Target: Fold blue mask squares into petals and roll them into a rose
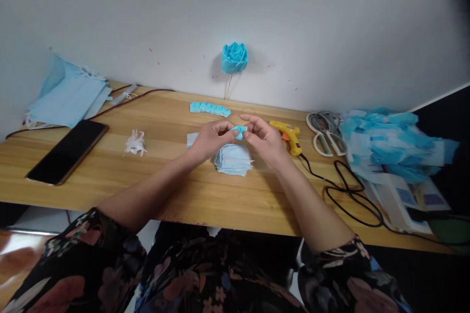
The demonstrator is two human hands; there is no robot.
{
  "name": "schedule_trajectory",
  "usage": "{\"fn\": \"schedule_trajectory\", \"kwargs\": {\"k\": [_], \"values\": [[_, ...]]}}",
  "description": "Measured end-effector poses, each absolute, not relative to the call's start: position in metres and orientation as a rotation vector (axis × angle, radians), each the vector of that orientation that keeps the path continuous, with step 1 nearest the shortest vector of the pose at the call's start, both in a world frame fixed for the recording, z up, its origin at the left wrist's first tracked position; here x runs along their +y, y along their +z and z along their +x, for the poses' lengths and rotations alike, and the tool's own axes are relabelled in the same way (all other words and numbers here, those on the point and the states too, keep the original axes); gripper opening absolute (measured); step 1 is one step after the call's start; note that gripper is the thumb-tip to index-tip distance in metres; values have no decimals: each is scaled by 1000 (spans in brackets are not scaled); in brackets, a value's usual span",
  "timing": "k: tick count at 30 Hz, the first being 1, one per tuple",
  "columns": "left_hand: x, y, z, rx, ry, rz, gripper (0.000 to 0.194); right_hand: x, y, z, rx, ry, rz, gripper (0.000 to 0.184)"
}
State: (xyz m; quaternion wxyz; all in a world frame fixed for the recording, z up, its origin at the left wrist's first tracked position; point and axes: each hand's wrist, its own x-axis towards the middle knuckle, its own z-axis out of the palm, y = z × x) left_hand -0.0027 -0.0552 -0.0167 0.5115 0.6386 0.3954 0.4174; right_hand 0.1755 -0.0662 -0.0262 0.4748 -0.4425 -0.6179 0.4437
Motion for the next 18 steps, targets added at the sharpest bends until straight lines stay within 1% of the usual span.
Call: {"fn": "schedule_trajectory", "kwargs": {"k": [5,10,15,18], "values": [[-53,-16,-6,861,921,1567,27,-63,-26,180,-1581,1032,-1077,45],[-50,-13,-10,797,859,1589,26,-59,-26,188,-1542,999,-1101,44],[-49,-13,-11,847,957,1496,34,-59,-22,190,-1425,1027,-1115,46],[-49,-14,-10,872,964,1445,30,-61,-19,186,-1427,1047,-1111,47]]}}
